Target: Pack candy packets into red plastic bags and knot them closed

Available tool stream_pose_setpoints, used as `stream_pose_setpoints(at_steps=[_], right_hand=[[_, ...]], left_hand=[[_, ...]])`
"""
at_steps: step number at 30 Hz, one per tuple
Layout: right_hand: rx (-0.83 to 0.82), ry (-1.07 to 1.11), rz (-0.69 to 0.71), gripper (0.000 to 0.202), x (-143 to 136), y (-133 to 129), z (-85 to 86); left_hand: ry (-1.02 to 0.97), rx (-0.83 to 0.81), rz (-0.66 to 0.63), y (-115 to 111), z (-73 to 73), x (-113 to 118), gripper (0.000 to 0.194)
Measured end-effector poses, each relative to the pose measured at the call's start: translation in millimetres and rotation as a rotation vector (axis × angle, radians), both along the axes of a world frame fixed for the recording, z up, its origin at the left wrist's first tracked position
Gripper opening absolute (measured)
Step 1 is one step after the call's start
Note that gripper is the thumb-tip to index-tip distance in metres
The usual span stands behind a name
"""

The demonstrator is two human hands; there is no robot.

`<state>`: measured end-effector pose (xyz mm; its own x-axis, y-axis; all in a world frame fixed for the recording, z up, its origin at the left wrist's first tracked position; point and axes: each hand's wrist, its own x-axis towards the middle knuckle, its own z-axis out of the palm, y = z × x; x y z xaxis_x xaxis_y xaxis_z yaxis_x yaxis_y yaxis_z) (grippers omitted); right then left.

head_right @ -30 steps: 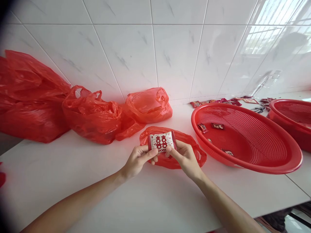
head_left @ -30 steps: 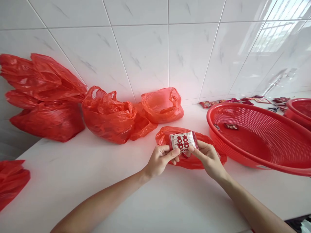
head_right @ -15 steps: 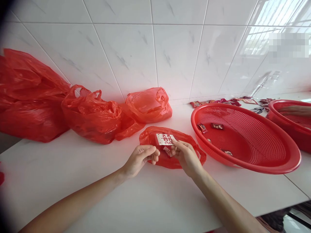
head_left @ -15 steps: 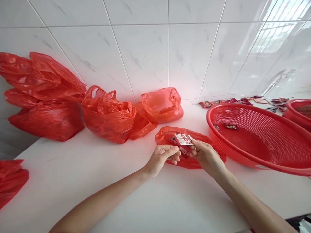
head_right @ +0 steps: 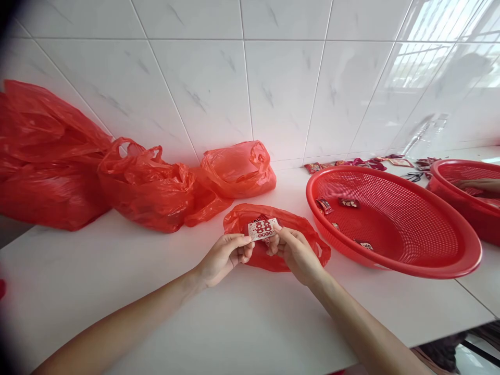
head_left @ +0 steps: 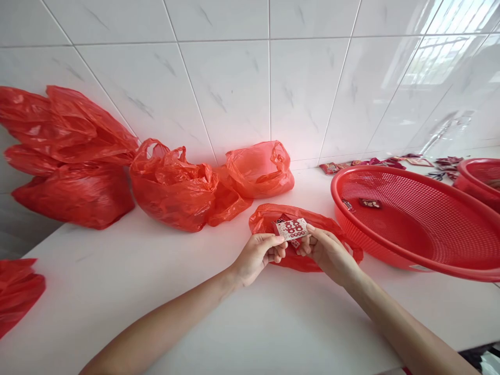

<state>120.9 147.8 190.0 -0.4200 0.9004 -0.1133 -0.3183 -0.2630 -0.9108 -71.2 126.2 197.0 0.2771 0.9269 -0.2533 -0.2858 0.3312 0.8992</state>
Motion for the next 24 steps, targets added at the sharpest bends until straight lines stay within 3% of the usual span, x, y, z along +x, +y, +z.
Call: stream_pose_setpoints(at_steps=[8, 14, 20, 24], right_hand=[[0.331, -0.231, -0.219, 0.043, -2.4, -8.9, 6.6], [0.359, -0.233, -0.134, 0.039, -3.0, -13.2, 7.7], [0.363, -0.219, -0.087, 0.038, 1.6, -10.6, 6.5], [0.364, -0.214, -0.055, 0.036, 2.5, -11.4, 3.7]], left_hand=[[-0.026, -0.041, -0.070, -8.1, -2.9, 5.1, 0.034], [-0.091, -0.065, -0.100, -14.0, -5.2, 8.8, 0.035], [-0.120, -0.016, 0.012, -9.3, -4.2, 9.1, 0.035], [-0.094, -0.036, -0.007, -7.5, -5.3, 8.5, 0.036]])
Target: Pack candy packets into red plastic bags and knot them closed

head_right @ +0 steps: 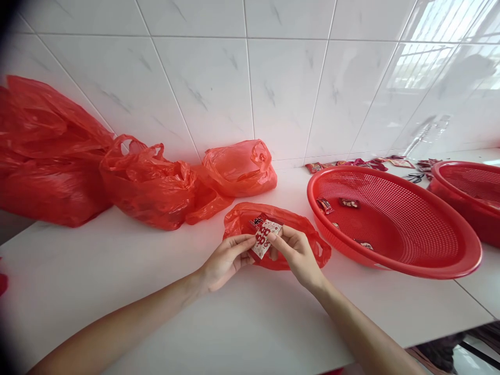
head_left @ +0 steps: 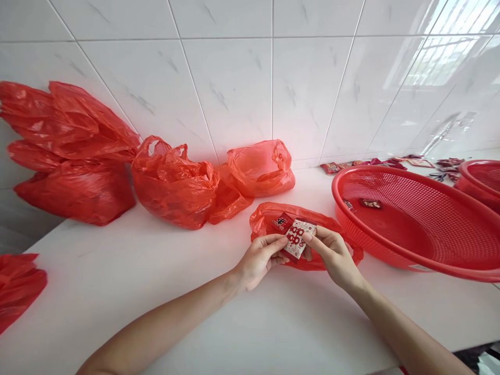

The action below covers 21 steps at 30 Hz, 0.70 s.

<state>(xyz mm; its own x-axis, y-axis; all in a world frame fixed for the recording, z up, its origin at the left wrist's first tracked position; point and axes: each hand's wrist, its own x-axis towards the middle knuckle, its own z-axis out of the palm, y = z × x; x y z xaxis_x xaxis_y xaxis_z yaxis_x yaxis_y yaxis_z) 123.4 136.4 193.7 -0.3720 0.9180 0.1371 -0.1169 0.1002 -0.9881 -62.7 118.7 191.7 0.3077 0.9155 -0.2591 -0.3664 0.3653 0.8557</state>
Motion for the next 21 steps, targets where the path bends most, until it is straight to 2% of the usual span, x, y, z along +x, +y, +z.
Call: stream_pose_setpoints(at_steps=[3, 8, 15, 21], right_hand=[[0.010, -0.018, 0.008, 0.038, -0.6, -0.8, 0.2], [0.004, 0.005, 0.004, 0.036, -1.9, -1.1, 4.8], [-0.025, 0.016, 0.031, 0.031, -3.3, -1.7, 5.3], [0.024, 0.015, 0.083, 0.026, -4.5, -2.4, 4.0]], left_hand=[[0.016, -0.011, -0.027, -0.6, -0.9, -0.3, 0.034], [0.038, 0.063, 0.012, -1.5, -0.6, -0.5, 0.035], [0.048, 0.175, 0.043, -0.2, 8.9, -3.4, 0.033], [0.187, 0.287, 0.093, 2.1, 12.6, -7.6, 0.033]])
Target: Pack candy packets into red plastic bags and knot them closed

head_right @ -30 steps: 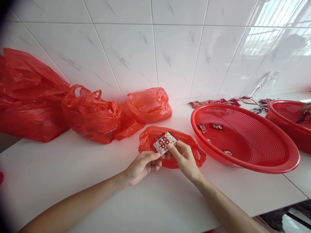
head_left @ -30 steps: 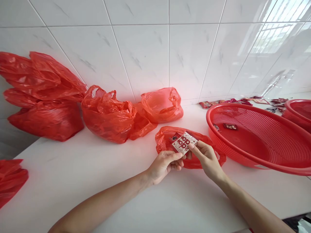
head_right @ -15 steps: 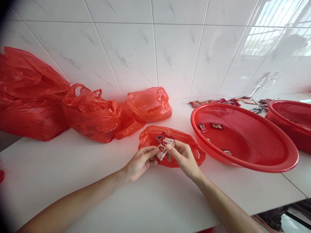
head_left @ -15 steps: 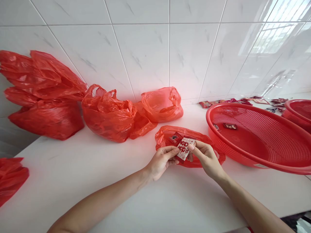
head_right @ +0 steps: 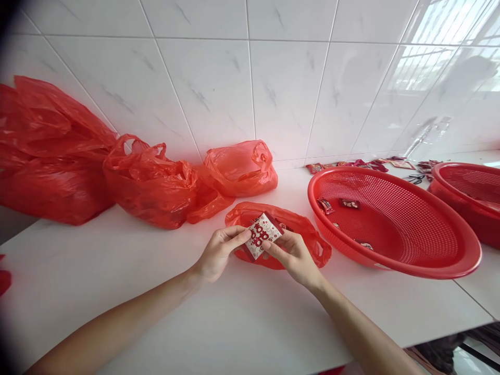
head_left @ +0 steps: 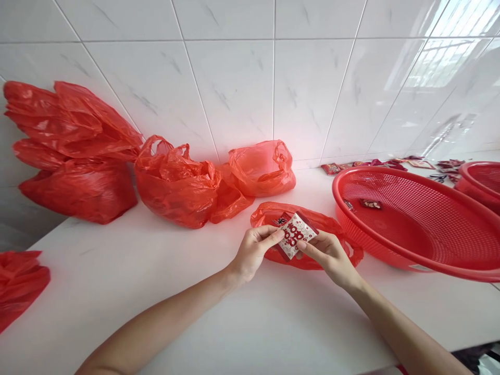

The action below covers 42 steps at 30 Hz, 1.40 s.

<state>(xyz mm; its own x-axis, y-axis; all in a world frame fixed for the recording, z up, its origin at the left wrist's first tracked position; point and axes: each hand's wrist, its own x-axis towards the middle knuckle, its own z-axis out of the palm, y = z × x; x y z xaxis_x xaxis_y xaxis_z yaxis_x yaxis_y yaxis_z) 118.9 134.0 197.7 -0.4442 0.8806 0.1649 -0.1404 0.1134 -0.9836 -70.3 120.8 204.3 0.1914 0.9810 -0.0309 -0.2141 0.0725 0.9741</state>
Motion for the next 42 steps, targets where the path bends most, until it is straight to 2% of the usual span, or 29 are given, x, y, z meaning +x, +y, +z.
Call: stream_pose_setpoints(at_steps=[3, 8, 16, 26, 31, 36, 42], right_hand=[[-0.006, -0.014, 0.024, 0.026, 0.9, -0.5, 0.8], [0.004, -0.049, -0.016, 0.031, 2.1, 0.4, 1.0], [-0.025, 0.026, -0.080, 0.030, -1.2, -1.2, 2.1], [-0.021, 0.013, -0.021, 0.029, 0.7, -2.0, -1.9], [-0.041, 0.055, -0.011, 0.027, 0.1, -1.4, 0.6], [-0.027, 0.093, -0.068, 0.023, 0.0, 0.0, -1.7], [-0.008, 0.106, -0.137, 0.022, 0.6, 0.9, -5.9]], left_hand=[[0.080, 0.055, 0.034, -0.6, 1.7, -2.3, 0.032], [0.170, 0.144, 0.006, -1.8, 6.4, -5.1, 0.029], [0.076, 0.056, -0.133, -2.5, -0.2, -0.9, 0.034], [0.092, 0.094, -0.130, -2.5, 6.5, -2.0, 0.028], [0.115, 0.075, -0.107, -2.2, 2.9, -1.7, 0.031], [0.109, 0.022, -0.113, -1.5, -1.9, -0.7, 0.036], [0.125, 0.053, -0.175, -2.5, -2.5, -0.1, 0.034]])
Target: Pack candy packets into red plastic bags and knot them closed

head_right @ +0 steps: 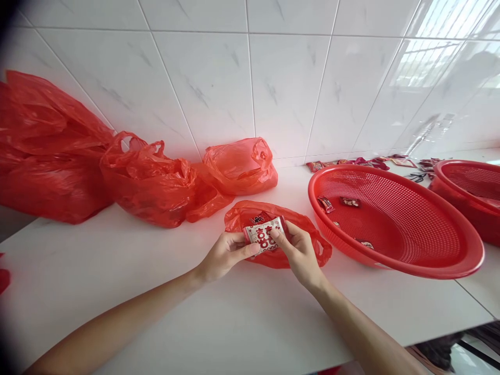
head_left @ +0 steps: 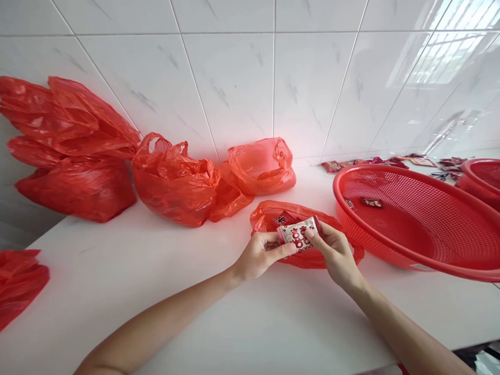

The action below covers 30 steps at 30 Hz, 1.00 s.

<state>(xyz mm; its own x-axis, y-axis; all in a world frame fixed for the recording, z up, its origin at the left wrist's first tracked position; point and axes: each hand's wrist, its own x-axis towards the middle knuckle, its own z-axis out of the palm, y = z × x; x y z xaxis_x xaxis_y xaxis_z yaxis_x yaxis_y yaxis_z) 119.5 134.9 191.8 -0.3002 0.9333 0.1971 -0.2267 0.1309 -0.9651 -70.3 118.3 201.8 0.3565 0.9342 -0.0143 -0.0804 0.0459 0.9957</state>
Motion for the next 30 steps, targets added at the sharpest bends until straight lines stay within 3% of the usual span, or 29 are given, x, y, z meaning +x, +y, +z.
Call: stream_pose_setpoints(at_steps=[7, 18, 30], right_hand=[[-0.013, 0.005, 0.032, 0.023, -0.7, 0.6, -1.4], [-0.043, -0.048, -0.095, 0.034, 2.7, 2.8, -0.8], [-0.064, 0.020, -0.068, 0.030, 1.6, 0.1, -1.7]], left_hand=[[0.050, 0.060, 0.010, 0.5, -1.0, -1.0, 0.032], [0.058, 0.115, 0.015, 0.9, -2.2, -5.0, 0.028], [0.074, 0.129, 0.020, 2.1, -4.1, -6.0, 0.032]])
